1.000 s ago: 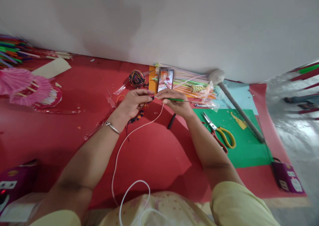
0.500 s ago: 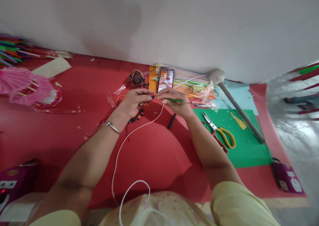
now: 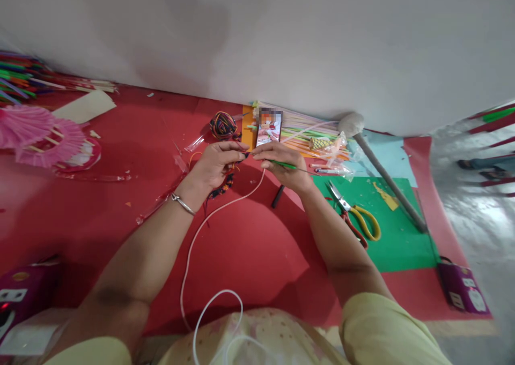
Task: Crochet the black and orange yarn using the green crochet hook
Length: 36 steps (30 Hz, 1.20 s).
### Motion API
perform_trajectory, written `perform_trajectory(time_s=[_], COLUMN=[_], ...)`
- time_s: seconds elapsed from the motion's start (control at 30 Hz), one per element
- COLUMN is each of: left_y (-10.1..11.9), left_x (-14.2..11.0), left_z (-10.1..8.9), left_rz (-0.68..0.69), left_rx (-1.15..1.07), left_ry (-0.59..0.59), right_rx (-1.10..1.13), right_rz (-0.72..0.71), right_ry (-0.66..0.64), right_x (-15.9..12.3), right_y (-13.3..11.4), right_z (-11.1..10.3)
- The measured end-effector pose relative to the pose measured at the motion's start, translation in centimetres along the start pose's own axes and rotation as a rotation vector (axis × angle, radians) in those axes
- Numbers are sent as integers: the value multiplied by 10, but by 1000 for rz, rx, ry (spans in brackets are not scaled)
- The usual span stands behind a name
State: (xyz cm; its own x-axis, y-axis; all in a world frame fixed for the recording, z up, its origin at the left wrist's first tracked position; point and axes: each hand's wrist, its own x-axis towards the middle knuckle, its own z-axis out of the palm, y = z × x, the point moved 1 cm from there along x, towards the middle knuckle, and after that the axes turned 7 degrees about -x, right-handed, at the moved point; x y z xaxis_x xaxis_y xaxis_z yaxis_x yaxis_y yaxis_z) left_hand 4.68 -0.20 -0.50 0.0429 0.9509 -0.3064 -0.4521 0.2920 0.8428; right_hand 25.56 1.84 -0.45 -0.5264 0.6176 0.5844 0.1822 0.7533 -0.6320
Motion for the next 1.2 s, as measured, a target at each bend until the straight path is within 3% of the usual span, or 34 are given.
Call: perform_trajectory(time_s=[0.27, 0.5, 0.6, 0.77, 0.87, 1.07, 1.2], left_y=[-1, -5, -5, 0, 1, 0, -2], left_x=[0, 0, 0, -1, -1, 1, 2], left_z=[0, 1, 1, 0, 0, -2, -3], left_rz=[7, 63, 58, -25, -60, -33, -24], left_rx=[10, 22, 4, -81, -104, -115, -121], left_ry=[-6, -7, -8, -60, -82, -83, -85], right_rx=[98, 237, 198, -20, -100, -1, 149], right_rz=[151, 404, 319, 21, -59, -3, 168], right_ry=[17, 71, 69, 12, -1, 52, 67], right_x=[-2, -7, -6, 0, 0, -1, -2], right_y=[-1, 7, 5, -5, -7, -6, -6], right_z=[1, 6, 5, 1, 1, 4, 4])
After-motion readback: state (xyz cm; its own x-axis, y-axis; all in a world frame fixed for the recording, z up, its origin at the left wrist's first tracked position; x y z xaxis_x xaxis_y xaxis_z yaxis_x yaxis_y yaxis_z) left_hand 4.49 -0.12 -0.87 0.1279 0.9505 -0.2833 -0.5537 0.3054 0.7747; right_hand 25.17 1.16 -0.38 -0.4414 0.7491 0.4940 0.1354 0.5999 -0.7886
